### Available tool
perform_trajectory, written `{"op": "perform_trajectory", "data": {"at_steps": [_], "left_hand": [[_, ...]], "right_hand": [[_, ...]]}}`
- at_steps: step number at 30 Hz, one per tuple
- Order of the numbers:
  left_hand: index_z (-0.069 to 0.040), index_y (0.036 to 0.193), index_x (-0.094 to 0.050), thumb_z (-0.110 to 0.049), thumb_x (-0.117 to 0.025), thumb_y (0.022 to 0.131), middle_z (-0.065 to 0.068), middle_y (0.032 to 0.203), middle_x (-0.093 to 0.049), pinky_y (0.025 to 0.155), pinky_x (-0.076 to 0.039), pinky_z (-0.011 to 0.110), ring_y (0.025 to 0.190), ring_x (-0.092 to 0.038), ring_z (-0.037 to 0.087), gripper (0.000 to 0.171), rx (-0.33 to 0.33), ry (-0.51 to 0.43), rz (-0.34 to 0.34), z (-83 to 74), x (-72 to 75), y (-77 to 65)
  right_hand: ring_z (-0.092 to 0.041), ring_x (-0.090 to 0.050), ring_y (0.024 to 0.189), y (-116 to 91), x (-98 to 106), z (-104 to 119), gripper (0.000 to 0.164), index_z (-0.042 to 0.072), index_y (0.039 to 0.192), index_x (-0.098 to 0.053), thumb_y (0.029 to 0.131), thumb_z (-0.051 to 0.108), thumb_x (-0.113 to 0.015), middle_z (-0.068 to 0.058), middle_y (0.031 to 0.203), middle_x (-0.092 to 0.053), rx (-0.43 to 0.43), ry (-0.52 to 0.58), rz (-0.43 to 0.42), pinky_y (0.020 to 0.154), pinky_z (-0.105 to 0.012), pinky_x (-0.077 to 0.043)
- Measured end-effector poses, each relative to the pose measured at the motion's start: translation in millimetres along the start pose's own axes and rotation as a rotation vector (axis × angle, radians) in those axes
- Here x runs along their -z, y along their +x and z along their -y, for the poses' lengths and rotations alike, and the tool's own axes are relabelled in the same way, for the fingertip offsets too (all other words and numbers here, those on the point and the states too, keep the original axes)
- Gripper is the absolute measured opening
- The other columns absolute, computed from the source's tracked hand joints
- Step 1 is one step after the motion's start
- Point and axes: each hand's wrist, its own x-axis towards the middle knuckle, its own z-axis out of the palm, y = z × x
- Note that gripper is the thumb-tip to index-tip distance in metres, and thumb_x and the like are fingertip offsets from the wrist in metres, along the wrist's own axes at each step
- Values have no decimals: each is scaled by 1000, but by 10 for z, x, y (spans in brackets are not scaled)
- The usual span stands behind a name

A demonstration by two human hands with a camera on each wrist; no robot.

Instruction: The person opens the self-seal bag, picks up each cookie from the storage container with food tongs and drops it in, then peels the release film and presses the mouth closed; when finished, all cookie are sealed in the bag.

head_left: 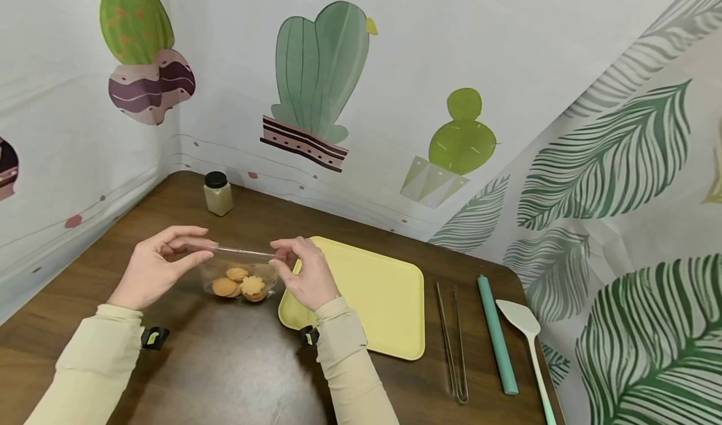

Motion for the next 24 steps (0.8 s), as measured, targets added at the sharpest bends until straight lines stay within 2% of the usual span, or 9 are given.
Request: {"op": "perform_trajectory", "data": {"at_steps": [4, 7, 9, 15, 20, 24], "left_hand": [[-14, 123, -62, -9, -77, 84, 4, 106, -72, 70, -47, 17, 89, -68, 7, 42, -17, -11, 68, 104, 32, -8], [-11, 123, -61, -5, -75, 85, 8, 109, -71, 72, -49, 19, 93, -69, 11, 41, -50, -56, 123, 112, 44, -14], [-11, 121, -63, -7, -75, 86, 7, 111, -71, 73, -50, 20, 95, -68, 10, 37, -52, -52, 144, 105, 45, -18], [-20, 102, -75, -23, -76, 87, -4, 98, -73, 68, -46, 19, 87, -65, 6, 16, 34, 79, 103, 83, 44, -27], [-18, 99, -76, -23, -77, 86, -3, 93, -73, 66, -46, 20, 83, -64, 7, 14, 40, 88, 69, 54, 46, -15], [-20, 101, -75, -26, -76, 86, -4, 94, -73, 66, -45, 21, 84, -63, 7, 15, 51, 99, 69, 42, 51, -11]], "right_hand": [[-9, -54, 84, -11, 17, 32, 29, 13, 116, -66, 89, 18, -74, 3, 93, -63, -9, -39, 48, 79, -24, -45], [-7, -53, 91, -19, 21, 51, 32, 15, 118, -66, 88, 23, -75, 1, 96, -64, -29, -59, 82, 83, -22, -42], [-6, -52, 94, -25, 20, 59, 32, 16, 117, -66, 88, 25, -75, 0, 99, -65, -44, -57, 100, 86, -21, -41], [-2, -52, 87, -16, 32, 69, 12, 18, 101, -73, 93, 26, -69, 12, 93, -65, -66, -57, 109, 81, -23, -43], [-2, -52, 81, 1, 41, 64, 12, 16, 100, -74, 94, 24, -67, 11, 89, -65, -49, -27, 77, 75, -20, -44], [-3, -52, 81, 6, 50, 65, 12, 15, 100, -73, 93, 25, -68, 10, 89, -65, -41, -1, 70, 73, -20, -45]]}}
